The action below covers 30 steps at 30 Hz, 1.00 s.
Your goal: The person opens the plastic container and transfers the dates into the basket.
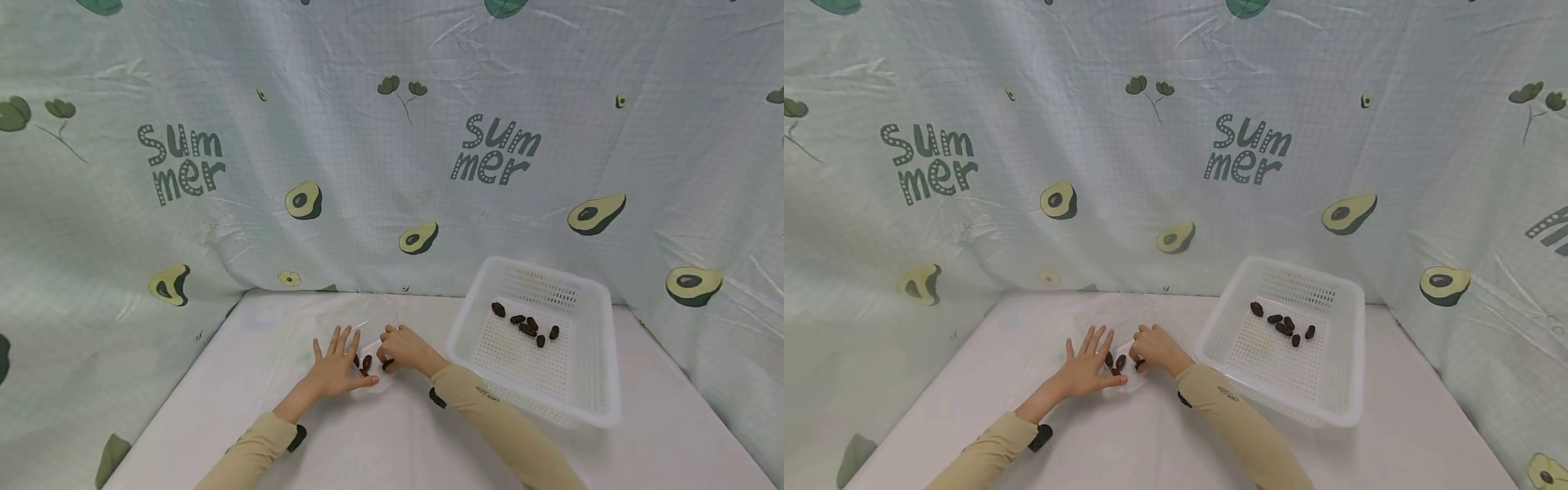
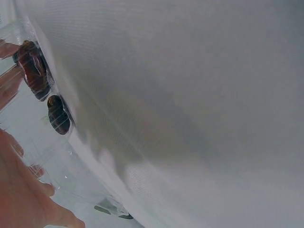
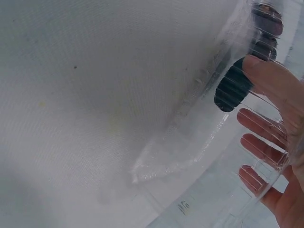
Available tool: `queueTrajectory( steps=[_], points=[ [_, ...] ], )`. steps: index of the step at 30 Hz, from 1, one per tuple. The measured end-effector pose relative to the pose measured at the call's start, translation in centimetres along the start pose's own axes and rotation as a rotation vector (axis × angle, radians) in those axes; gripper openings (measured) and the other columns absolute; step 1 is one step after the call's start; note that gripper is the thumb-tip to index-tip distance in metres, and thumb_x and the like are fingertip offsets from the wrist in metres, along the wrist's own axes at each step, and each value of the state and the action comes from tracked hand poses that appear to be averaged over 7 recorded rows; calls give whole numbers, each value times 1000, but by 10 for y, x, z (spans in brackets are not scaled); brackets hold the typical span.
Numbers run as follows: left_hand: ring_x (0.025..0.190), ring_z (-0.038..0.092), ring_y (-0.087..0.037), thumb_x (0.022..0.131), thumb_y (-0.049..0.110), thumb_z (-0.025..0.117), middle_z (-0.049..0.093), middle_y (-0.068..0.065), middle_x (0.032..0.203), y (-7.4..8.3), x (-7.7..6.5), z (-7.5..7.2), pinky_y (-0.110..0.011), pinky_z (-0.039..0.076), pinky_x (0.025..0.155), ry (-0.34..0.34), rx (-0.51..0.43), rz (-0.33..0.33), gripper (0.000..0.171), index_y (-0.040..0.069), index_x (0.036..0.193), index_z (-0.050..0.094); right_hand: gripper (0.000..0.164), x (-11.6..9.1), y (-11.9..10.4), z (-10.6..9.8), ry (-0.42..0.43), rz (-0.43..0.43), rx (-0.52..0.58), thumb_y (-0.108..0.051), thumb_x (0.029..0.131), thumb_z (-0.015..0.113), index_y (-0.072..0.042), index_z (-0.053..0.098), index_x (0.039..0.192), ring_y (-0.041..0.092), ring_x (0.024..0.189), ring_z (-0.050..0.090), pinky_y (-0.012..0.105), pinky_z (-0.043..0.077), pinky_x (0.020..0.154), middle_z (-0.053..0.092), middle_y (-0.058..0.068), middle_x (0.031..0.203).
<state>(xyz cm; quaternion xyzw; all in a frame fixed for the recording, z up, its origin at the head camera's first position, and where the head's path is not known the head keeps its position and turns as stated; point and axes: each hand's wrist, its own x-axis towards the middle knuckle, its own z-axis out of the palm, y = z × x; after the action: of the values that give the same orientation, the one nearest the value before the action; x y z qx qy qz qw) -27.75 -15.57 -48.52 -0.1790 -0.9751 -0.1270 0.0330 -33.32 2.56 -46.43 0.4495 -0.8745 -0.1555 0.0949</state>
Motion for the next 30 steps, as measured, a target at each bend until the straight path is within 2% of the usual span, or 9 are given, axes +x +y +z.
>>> queueTrajectory(
  steps=[6,15,25,30],
  points=[
    [137,-2,-38,72,72,47,7,-18,150,1,0,-2,-71,-2,95,-13,3,2,104,7,144,10,15,-2,-1,-3,31,0,-36,-44,72,68,-32,68,80,9,79,47,23,38,63,60,-10,85],
    [137,-2,-39,72,73,46,7,-18,150,2,-1,-3,-72,-3,95,-23,-2,7,104,7,144,10,11,-7,1,-12,152,14,-157,-38,78,66,-30,67,85,10,72,46,24,36,58,61,-9,79],
    [137,-1,-40,73,70,49,10,-19,149,2,-1,-3,-71,-3,95,-4,-8,6,102,5,144,15,10,-20,5,-32,228,-5,-182,-36,76,67,-28,65,82,9,70,46,25,40,60,60,-10,77],
    [137,-2,-39,73,71,49,8,-18,150,2,1,-2,-71,-3,95,-24,6,-10,102,7,144,12,10,-30,7,-44,270,-11,-184,-36,77,67,-29,65,84,8,70,45,24,40,61,59,-11,76]
  ],
)
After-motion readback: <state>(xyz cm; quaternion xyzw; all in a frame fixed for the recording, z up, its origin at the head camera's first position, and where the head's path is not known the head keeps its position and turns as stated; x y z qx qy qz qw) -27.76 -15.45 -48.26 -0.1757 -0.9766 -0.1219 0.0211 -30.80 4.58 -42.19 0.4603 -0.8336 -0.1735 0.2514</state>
